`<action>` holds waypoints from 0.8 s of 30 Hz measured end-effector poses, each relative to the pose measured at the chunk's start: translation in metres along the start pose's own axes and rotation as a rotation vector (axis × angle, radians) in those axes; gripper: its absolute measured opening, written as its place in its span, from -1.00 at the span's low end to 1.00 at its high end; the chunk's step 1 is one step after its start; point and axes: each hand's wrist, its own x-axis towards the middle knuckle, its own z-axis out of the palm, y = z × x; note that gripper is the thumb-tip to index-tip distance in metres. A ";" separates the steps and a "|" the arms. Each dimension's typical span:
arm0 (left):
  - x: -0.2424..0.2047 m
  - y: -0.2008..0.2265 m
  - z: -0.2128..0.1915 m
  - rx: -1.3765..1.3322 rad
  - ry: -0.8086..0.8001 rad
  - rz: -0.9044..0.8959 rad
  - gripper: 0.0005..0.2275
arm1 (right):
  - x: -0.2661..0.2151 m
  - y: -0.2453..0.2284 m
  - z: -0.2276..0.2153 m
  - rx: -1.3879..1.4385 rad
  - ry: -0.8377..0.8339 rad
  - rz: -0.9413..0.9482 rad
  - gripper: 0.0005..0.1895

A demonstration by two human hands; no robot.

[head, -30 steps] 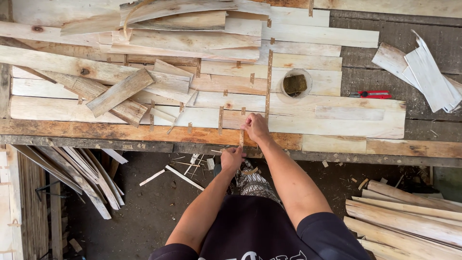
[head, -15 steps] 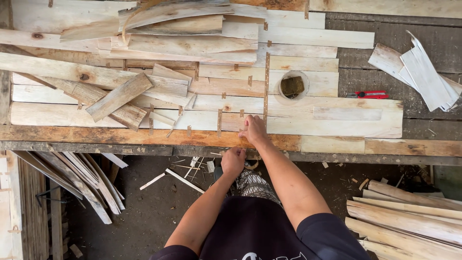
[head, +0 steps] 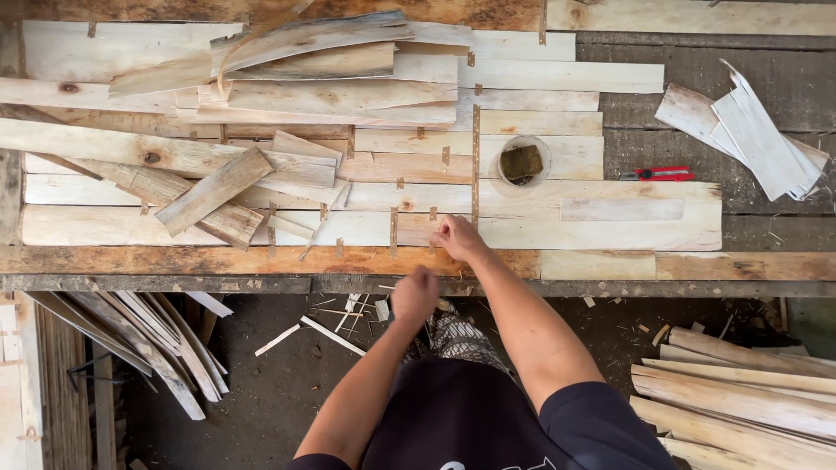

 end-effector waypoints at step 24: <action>0.048 -0.021 -0.013 -0.301 0.325 0.028 -0.77 | -0.016 -0.028 -0.009 -0.116 0.196 -0.098 -0.51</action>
